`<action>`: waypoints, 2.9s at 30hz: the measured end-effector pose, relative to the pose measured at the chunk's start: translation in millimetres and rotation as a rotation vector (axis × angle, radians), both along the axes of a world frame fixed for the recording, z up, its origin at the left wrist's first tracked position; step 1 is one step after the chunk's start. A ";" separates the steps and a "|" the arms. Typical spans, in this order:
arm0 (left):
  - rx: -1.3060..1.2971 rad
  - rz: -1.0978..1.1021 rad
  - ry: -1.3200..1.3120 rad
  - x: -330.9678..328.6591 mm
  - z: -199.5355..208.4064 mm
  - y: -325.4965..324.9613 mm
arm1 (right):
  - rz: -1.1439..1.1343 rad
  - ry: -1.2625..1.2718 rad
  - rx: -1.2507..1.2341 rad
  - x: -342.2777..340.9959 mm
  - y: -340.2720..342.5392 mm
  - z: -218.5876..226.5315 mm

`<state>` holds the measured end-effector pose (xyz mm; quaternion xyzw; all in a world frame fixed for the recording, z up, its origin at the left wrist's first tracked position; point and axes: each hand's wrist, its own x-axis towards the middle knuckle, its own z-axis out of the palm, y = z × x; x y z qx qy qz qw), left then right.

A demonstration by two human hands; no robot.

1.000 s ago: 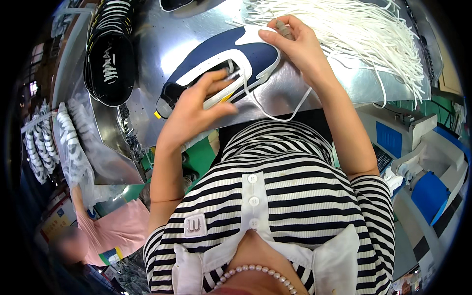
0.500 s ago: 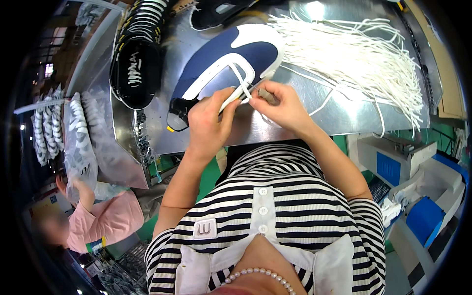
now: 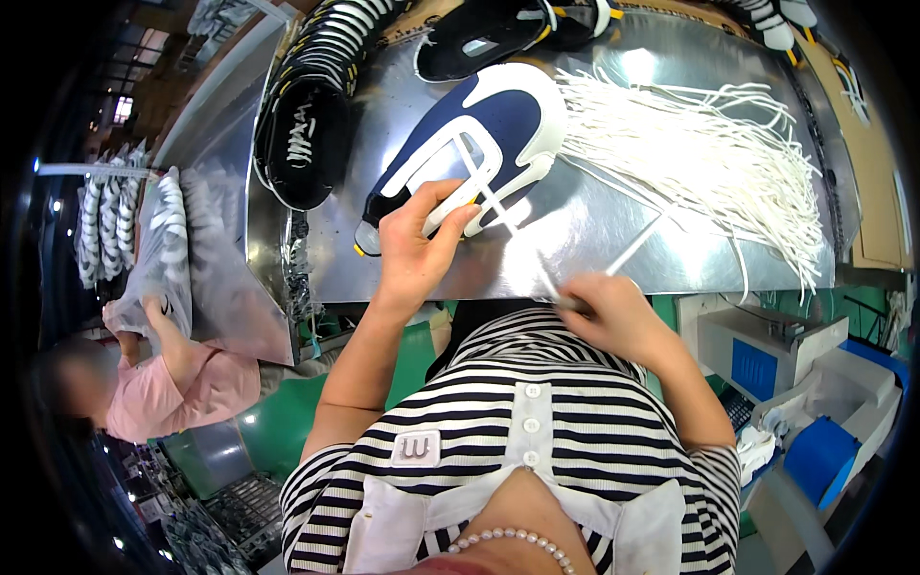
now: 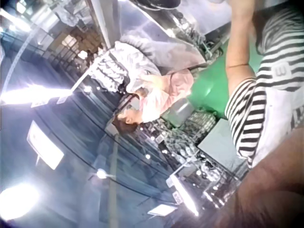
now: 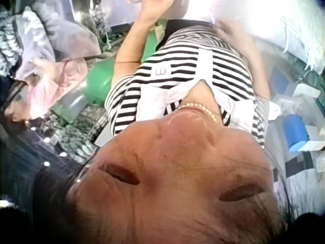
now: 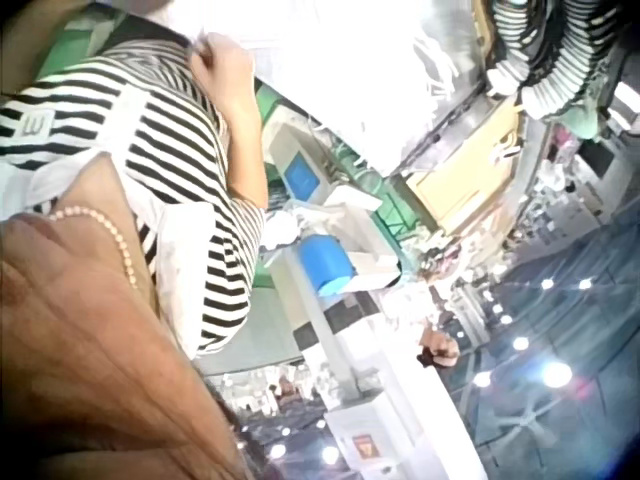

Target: The person laces several shoe uppers by hand, threading white laces through the eyelets and pulling them through before setting each shoe aside on the workspace.

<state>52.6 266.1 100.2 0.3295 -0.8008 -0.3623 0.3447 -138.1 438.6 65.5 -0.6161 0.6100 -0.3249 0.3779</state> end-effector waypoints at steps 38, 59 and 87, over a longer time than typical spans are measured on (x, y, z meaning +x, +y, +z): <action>0.061 -0.260 -0.575 -49.3 -3.1 -23.0 | -0.313 -1.152 -0.057 -35.3 -123.8 -20.8; -0.165 -0.045 -0.811 -68.7 -36.9 -20.4 | -0.413 -0.237 -0.184 -16.5 -62.0 -38.6; -0.889 -0.438 -0.291 6.5 -34.8 -12.7 | -0.539 -0.087 -0.115 -69.0 -24.0 21.0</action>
